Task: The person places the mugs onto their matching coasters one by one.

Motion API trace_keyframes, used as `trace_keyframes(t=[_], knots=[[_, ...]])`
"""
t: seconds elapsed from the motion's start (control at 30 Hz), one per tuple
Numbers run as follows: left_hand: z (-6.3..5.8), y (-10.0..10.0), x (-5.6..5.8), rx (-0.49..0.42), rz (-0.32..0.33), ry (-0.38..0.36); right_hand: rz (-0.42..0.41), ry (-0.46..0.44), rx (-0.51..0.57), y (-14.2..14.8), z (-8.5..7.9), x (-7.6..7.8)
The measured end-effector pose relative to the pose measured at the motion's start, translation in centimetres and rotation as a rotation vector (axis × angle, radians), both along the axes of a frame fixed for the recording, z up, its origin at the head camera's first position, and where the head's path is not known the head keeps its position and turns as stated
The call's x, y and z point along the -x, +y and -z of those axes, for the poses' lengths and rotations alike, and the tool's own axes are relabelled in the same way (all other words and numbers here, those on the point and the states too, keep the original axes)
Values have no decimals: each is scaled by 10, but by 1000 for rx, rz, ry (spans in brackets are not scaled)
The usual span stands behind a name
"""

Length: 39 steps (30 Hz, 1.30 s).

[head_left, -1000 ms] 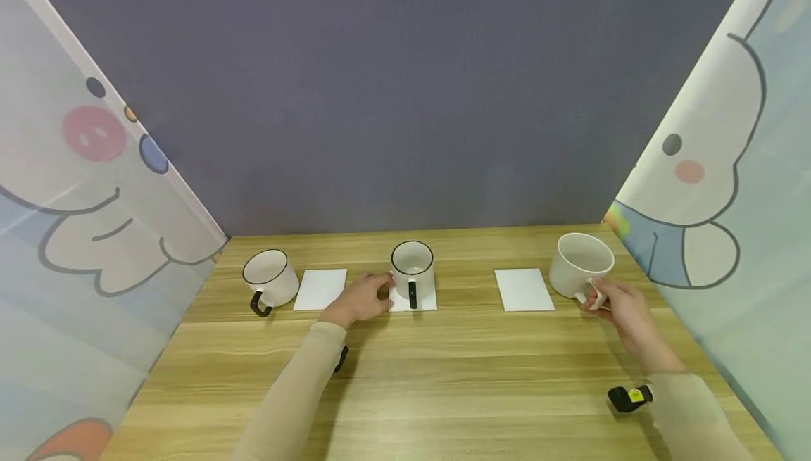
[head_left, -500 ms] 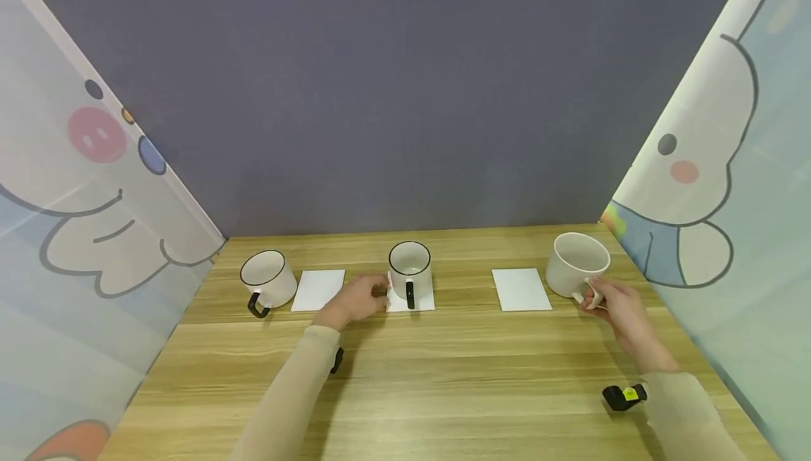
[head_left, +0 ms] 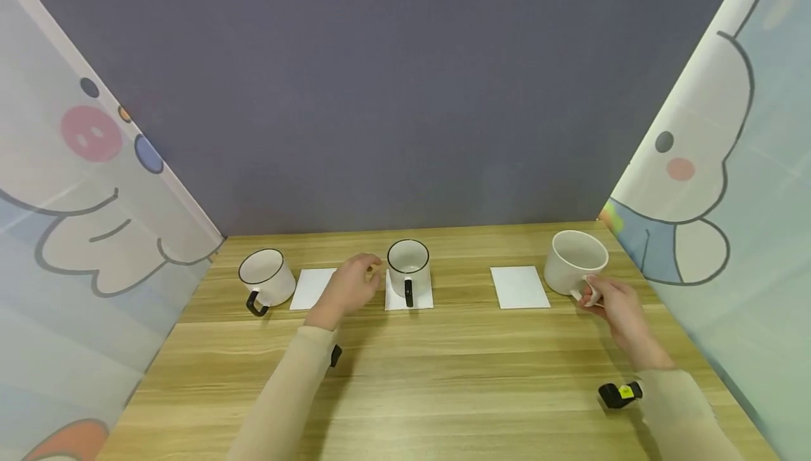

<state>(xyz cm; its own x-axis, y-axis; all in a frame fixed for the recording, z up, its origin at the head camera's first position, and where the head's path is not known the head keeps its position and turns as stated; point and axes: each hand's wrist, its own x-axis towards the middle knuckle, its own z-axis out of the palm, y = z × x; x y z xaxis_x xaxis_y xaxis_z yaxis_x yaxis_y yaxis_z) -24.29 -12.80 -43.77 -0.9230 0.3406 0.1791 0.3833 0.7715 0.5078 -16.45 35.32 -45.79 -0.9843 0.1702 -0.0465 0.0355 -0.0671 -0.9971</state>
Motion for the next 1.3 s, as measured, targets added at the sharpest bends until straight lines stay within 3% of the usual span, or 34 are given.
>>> trace_keyframes(t=[0.23,0.43,0.6,0.9,1.13,1.3], knots=[[-16,10,-5,-57,-28,253,1,13,3,0,0,0],[-26,19,-8,-111,-3,381,3,17,-3,-1,0,0],[-38,34,-15,-144,70,472,6,27,-1,0,1,-1],[-61,61,-24,-198,193,511,11,25,-7,0,3,2],[-59,83,-23,-267,258,556,31,14,-5,-2,3,2],[-59,103,-24,-266,277,502,30,11,-14,-1,3,2]])
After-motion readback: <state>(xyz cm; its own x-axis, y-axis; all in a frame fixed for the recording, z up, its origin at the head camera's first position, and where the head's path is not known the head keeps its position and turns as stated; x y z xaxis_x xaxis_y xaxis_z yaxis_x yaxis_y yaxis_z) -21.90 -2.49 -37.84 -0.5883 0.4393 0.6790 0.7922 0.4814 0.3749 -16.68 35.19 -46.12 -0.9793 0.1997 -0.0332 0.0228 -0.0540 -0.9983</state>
